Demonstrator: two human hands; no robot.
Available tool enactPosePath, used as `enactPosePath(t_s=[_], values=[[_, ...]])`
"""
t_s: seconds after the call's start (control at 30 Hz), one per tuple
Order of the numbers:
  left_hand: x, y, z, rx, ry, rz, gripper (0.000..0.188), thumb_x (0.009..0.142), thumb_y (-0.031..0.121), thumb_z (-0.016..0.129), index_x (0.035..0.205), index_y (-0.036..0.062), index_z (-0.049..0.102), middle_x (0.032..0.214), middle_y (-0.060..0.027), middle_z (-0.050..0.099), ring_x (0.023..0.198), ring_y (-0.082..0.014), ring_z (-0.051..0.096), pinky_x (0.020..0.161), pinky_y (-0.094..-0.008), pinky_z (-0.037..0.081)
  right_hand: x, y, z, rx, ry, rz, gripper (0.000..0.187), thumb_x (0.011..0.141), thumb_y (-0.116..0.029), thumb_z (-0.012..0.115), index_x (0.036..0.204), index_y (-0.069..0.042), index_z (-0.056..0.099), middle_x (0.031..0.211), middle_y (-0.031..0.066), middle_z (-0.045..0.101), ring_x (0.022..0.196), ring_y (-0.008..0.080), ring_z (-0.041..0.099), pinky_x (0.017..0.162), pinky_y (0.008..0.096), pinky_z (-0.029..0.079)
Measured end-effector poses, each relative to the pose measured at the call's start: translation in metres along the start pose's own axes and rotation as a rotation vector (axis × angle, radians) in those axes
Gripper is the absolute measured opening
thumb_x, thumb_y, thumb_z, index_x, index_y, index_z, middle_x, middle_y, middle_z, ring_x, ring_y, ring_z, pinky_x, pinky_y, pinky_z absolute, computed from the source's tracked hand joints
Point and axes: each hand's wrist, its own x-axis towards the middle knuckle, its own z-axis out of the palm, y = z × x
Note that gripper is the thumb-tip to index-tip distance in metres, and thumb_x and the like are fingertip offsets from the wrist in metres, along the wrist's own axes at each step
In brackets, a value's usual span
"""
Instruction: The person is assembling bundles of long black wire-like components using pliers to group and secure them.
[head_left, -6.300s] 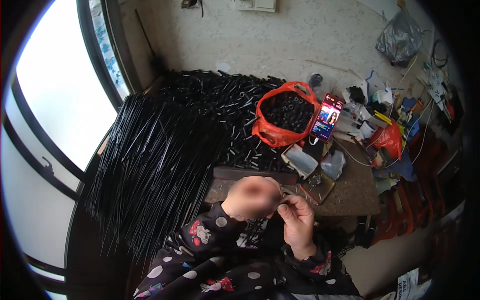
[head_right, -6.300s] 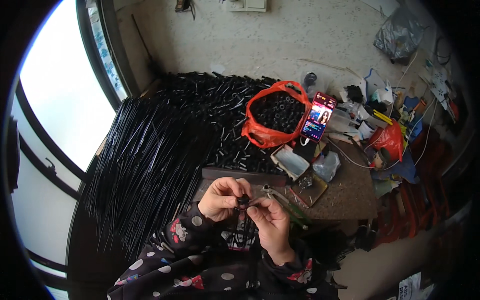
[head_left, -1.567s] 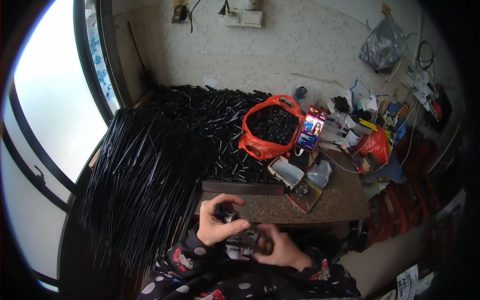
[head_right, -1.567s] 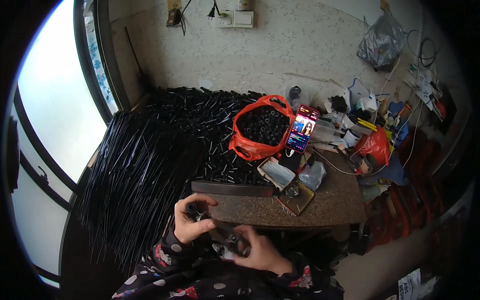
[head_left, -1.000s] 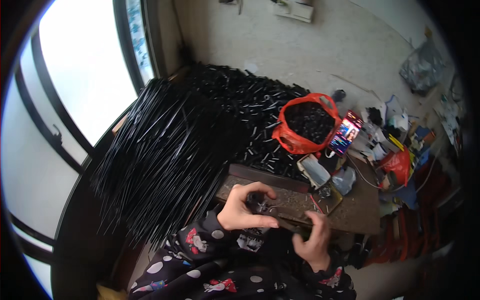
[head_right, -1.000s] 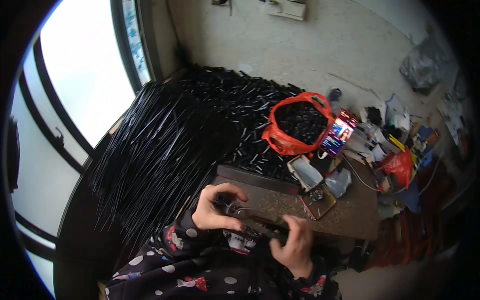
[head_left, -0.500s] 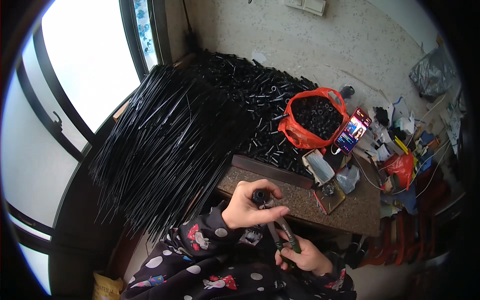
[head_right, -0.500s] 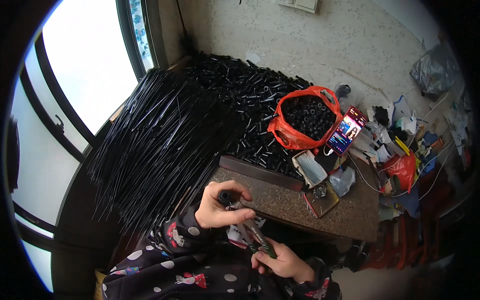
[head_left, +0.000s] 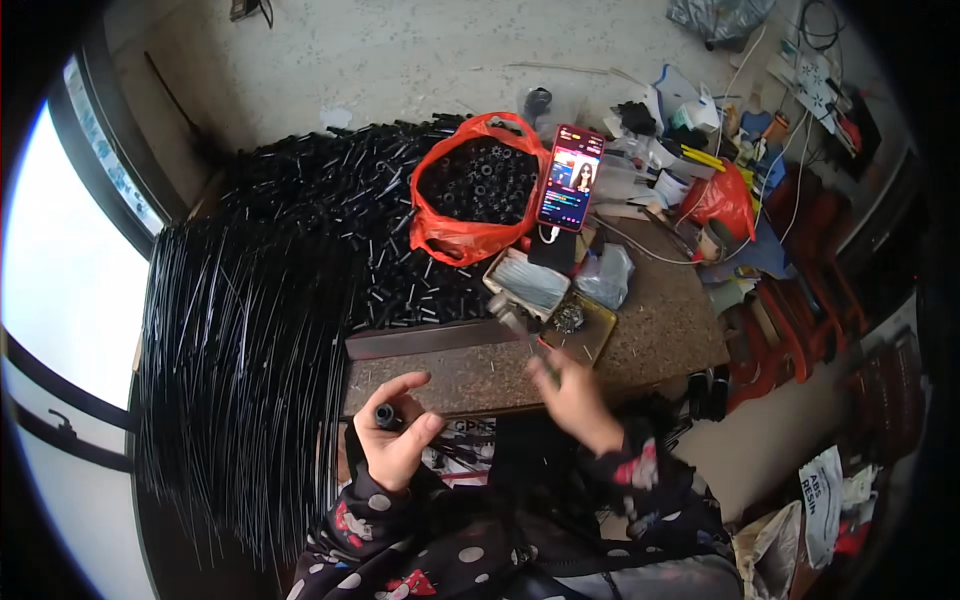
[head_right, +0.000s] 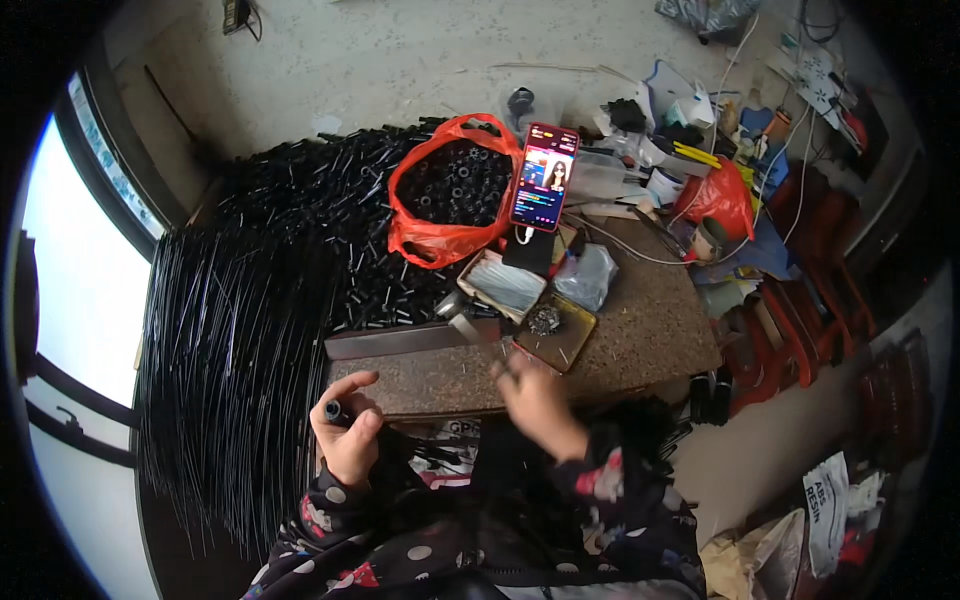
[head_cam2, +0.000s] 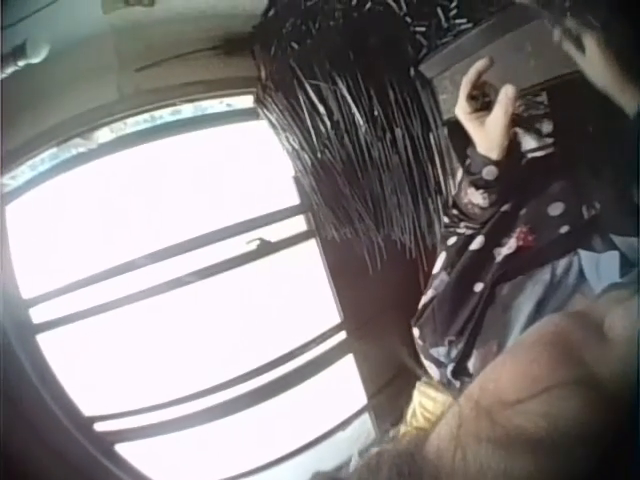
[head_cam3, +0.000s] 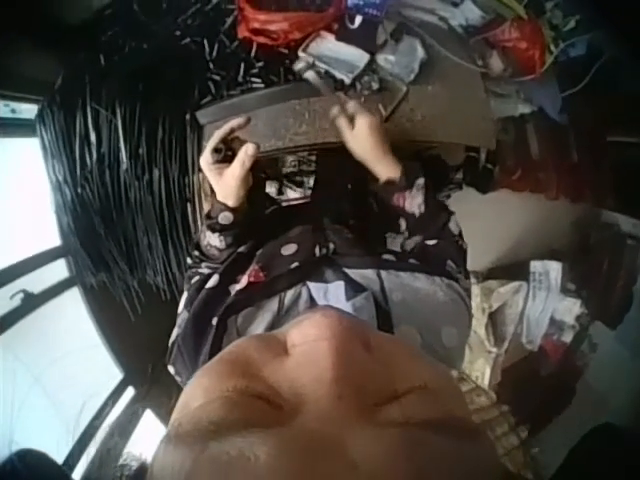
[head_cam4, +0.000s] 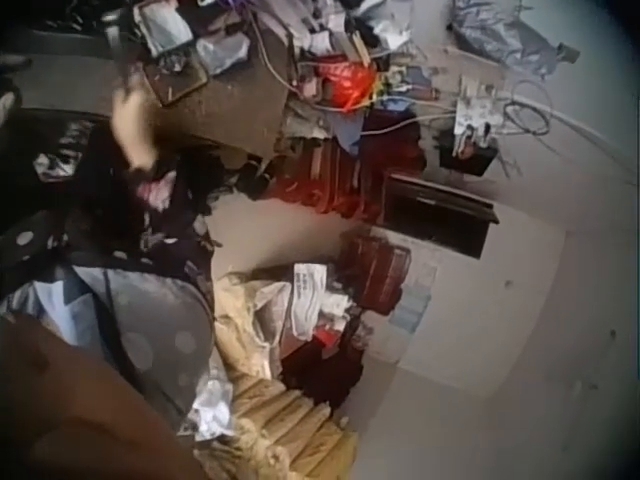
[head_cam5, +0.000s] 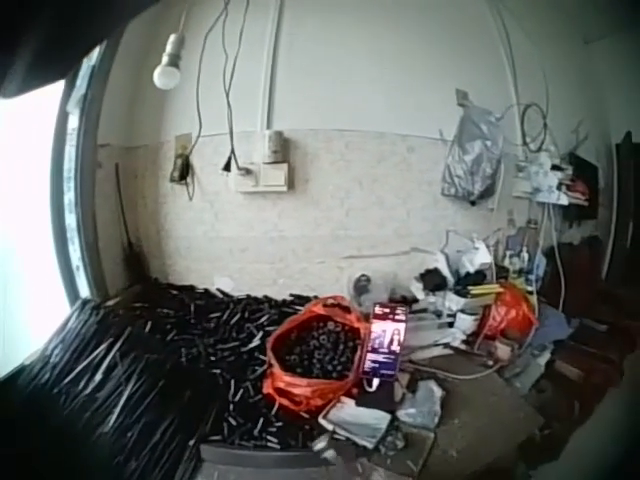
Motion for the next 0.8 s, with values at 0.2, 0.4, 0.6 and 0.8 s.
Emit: enactPosePath(t_s=[0.2, 0.4, 0.6, 0.8], values=[[0.004, -0.003, 0.004, 0.115, -0.144, -0.042, 0.050, 0.069, 0.019, 0.077, 0.106, -0.0078, 0.055, 0.062, 0.0038, 0.050, 0.055, -0.0026, 0.043, 0.051, -0.0159, 0.031, 0.035, 0.098, -0.037, -0.300, 0.040, -0.263, 0.028, 0.066, 0.001, 0.060, 0.093, -0.001, 0.051, 0.088, 0.0151, 0.055, 0.088, 0.0329, 0.053, 0.073, 0.0389, 0.045], [0.016, -0.008, 0.009, 0.125, -0.172, -0.049, 0.045, 0.069, 0.018, 0.077, 0.102, -0.0063, 0.058, 0.061, 0.0048, 0.050, 0.055, -0.0021, 0.042, 0.051, -0.0162, 0.032, 0.042, 0.099, -0.029, -0.480, 0.055, -0.488, 0.008, 0.076, -0.007, 0.053, 0.085, -0.006, 0.054, 0.077, 0.0059, 0.054, 0.080, 0.0213, 0.054, 0.068, 0.0301, 0.047], [0.018, -0.007, 0.012, 0.109, -0.195, -0.097, 0.034, 0.071, 0.010, 0.074, 0.099, -0.0037, 0.060, 0.061, 0.0046, 0.051, 0.055, -0.0019, 0.043, 0.051, -0.0162, 0.032, 0.043, 0.104, -0.027, -0.443, 0.034, -0.453, 0.009, 0.076, -0.005, 0.055, 0.085, -0.006, 0.055, 0.073, 0.0077, 0.055, 0.075, 0.0242, 0.055, 0.064, 0.0331, 0.046], [0.010, -0.001, 0.009, 0.100, -0.266, -0.099, 0.029, 0.072, 0.008, 0.072, 0.096, -0.0035, 0.061, 0.059, 0.0055, 0.049, 0.054, -0.0015, 0.042, 0.050, -0.0166, 0.031, 0.041, 0.103, -0.030, -0.288, 0.115, -0.206, 0.023, 0.066, -0.003, 0.065, 0.086, -0.002, 0.054, 0.078, 0.0156, 0.056, 0.077, 0.0351, 0.055, 0.066, 0.0411, 0.045]])
